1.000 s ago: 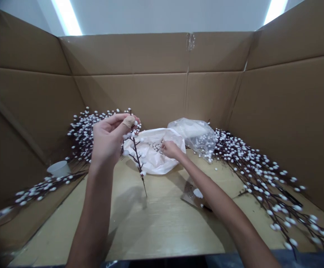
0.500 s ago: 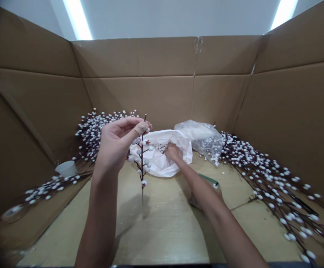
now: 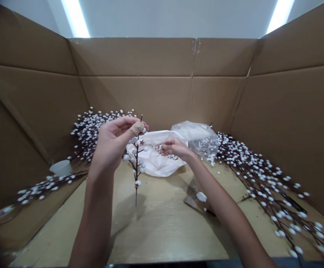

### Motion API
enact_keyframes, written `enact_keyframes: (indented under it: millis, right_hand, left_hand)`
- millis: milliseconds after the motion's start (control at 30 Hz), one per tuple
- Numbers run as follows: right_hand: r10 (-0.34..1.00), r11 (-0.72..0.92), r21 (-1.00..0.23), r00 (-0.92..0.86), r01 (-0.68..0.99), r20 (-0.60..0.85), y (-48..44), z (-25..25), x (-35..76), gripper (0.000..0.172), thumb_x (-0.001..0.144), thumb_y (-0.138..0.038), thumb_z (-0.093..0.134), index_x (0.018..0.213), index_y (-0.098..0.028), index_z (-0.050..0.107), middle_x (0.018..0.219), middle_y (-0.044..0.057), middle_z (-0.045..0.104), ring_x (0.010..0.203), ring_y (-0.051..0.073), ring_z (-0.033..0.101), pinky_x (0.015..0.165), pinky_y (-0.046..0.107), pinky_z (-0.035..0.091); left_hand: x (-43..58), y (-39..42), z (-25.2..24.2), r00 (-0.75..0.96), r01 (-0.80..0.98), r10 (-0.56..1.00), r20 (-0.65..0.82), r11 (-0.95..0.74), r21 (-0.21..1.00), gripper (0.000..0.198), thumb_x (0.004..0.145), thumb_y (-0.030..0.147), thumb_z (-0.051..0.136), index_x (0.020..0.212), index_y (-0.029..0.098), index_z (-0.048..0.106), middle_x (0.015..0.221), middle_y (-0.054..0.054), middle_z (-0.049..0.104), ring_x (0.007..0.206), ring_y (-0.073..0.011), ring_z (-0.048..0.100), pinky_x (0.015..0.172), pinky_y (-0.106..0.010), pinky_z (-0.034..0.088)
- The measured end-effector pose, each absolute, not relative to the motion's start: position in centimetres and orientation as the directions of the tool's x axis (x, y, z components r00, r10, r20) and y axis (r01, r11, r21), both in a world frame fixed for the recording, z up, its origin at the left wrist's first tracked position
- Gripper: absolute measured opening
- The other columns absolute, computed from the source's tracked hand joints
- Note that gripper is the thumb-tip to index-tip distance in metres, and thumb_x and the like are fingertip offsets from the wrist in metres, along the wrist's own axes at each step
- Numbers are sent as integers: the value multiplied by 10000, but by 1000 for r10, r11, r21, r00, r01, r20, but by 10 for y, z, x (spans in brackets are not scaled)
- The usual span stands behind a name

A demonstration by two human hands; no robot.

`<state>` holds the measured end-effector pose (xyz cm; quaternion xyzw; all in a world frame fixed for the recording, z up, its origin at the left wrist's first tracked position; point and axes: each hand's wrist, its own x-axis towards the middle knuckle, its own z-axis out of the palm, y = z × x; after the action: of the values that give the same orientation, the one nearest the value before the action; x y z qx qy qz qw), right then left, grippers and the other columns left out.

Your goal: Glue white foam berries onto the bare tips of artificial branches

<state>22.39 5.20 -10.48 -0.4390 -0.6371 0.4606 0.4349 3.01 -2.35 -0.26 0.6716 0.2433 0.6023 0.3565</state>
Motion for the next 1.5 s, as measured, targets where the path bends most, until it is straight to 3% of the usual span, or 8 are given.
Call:
enact_keyframes:
  millis: [133,267,433,600,1500]
  right_hand:
    - [919,235,-951,-274,-202,285,14,-70,237,310,692,-283,777,956,-168,661,897,62,711,820,147,675,837,317,557]
    - [869,392,-878,-204,-276,452,-17,-46,240,296,719,-302,766,963,-172,661,886,44,725,842,147,686,830,308,568]
    - [789,570,-790,-117,-225,603,-36,-34,239,216,795,-292,703,978,-182,671,916,50,737,855,152,696,835,330,577]
    - [743,646,-738,-63,-193,667,-46,-30,238,228,803,-312,695,996,-194,663,960,49,732,903,175,697,854,369,583]
    - [708,704,-709,-38,-46,705,-62,-24,230,209,814,-334,665,986,-216,668,947,25,711,891,170,695,774,293,597]
  left_hand:
    - [34,-24,-3,177,-97,765,619,-613,784,114,729,271,705,721,161,676,761,-50,712,687,-125,648,658,-231,542]
    - [41,-27,-4,212,-77,769,603,-602,795,114,727,270,707,724,157,690,767,-58,714,690,-131,649,649,-234,540]
    - [50,-29,-8,266,-73,764,588,-592,802,110,719,271,714,748,166,698,736,-51,710,666,-136,651,609,-237,538]
    - [57,-32,-11,307,-44,757,577,-594,803,115,709,268,724,751,164,697,729,-53,709,660,-139,653,596,-228,541]
    - [66,-42,-12,286,-5,731,619,-645,764,71,708,232,721,730,166,711,750,-48,731,672,-142,664,623,-234,553]
